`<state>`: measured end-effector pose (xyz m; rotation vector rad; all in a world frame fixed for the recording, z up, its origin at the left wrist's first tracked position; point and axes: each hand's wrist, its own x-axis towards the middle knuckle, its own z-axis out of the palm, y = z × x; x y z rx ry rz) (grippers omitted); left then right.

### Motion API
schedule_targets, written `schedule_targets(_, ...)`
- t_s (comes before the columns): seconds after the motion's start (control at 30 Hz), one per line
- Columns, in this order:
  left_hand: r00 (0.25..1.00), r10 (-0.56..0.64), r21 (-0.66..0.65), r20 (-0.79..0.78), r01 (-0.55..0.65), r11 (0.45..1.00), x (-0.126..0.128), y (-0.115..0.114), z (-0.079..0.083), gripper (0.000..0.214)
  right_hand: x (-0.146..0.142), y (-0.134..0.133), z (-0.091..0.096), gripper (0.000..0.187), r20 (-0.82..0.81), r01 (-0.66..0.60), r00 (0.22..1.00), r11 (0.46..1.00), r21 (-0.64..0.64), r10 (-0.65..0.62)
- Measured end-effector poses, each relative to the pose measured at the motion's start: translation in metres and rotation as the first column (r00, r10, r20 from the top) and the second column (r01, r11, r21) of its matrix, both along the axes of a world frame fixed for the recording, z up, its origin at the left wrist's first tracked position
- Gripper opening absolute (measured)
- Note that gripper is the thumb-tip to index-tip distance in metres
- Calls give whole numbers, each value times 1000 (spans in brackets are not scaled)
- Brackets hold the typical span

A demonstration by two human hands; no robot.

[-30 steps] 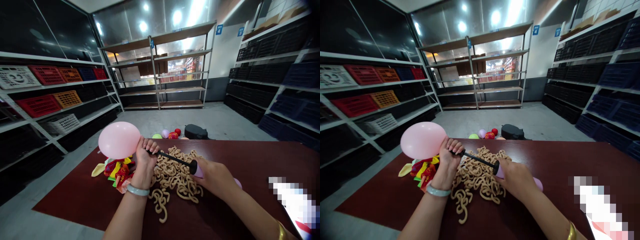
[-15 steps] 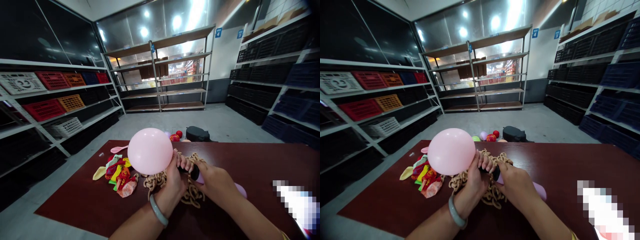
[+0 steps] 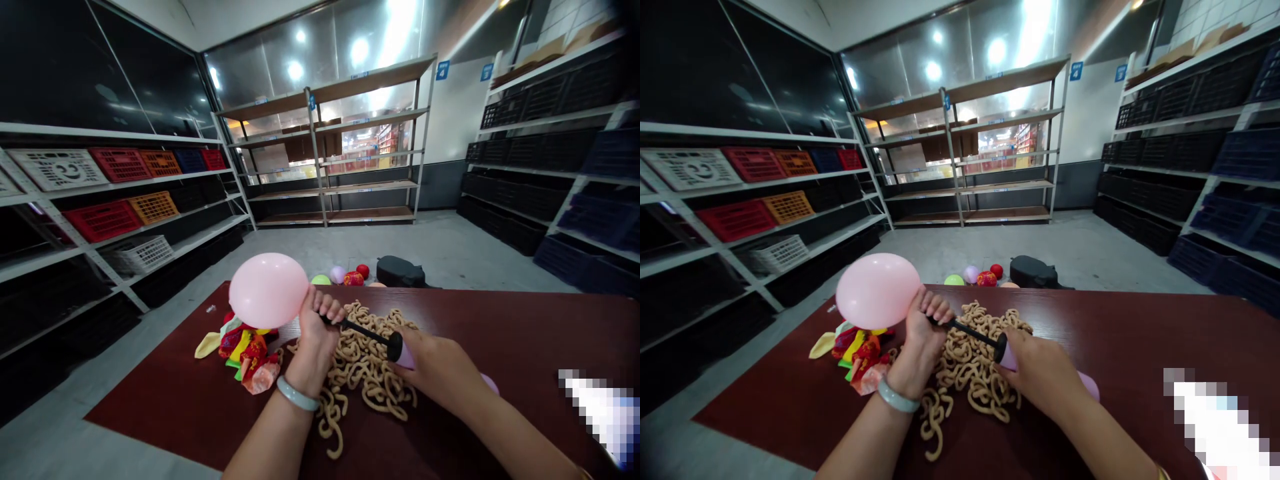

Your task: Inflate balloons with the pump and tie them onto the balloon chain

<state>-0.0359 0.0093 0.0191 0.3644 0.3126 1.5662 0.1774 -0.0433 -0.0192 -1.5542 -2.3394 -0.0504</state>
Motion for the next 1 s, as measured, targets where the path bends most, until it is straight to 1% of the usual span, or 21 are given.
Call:
schedule_targets(0.1,999,51,58,9,-52,997,-26,6,9,46,4,0,1,44,-1,-2,1000,1000,15,2)
schedule_targets(0.13,998,59,73,12,-60,996,-30,7,11,45,5,0,2,44,-3,-7,1000,1000,30,7)
schedule_targets(0.2,998,67,93,21,-68,993,-30,5,13,46,7,0,3,46,-4,-13,1000,997,73,13)
schedule_targets(0.27,997,63,99,33,-66,993,-21,2,11,46,9,0,4,46,4,-10,1000,994,112,9)
schedule_targets(0.33,998,45,98,39,-49,994,-5,-3,7,46,11,1,4,45,15,-7,1000,991,131,5)
schedule_targets(0.4,999,1,92,32,-4,996,14,-10,2,46,10,1,3,45,20,-4,1000,990,141,1)
schedule_targets(0.53,992,-125,81,-15,126,989,50,-26,-10,45,3,-1,-2,48,15,-7,1000,990,141,5)
schedule_targets(0.63,987,-153,89,-58,157,984,67,-36,-16,44,-2,-3,-4,48,5,-7,1000,993,119,7)
schedule_targets(0.77,988,-139,80,-74,144,986,73,-40,-19,44,-5,-6,-2,47,-17,-3,1000,997,79,5)
schedule_targets(0.87,990,-133,17,-45,134,991,73,-36,-22,44,-4,-5,1,42,-30,-8,999,1000,25,8)
schedule_targets(0.93,990,-136,-42,-28,135,990,68,-29,-23,45,-4,-4,3,38,-32,-12,999,1000,-7,12)
schedule_targets(1.0,991,-128,-87,-24,126,988,57,-21,-20,47,-3,-3,4,36,-32,-8,999,1000,-28,7)
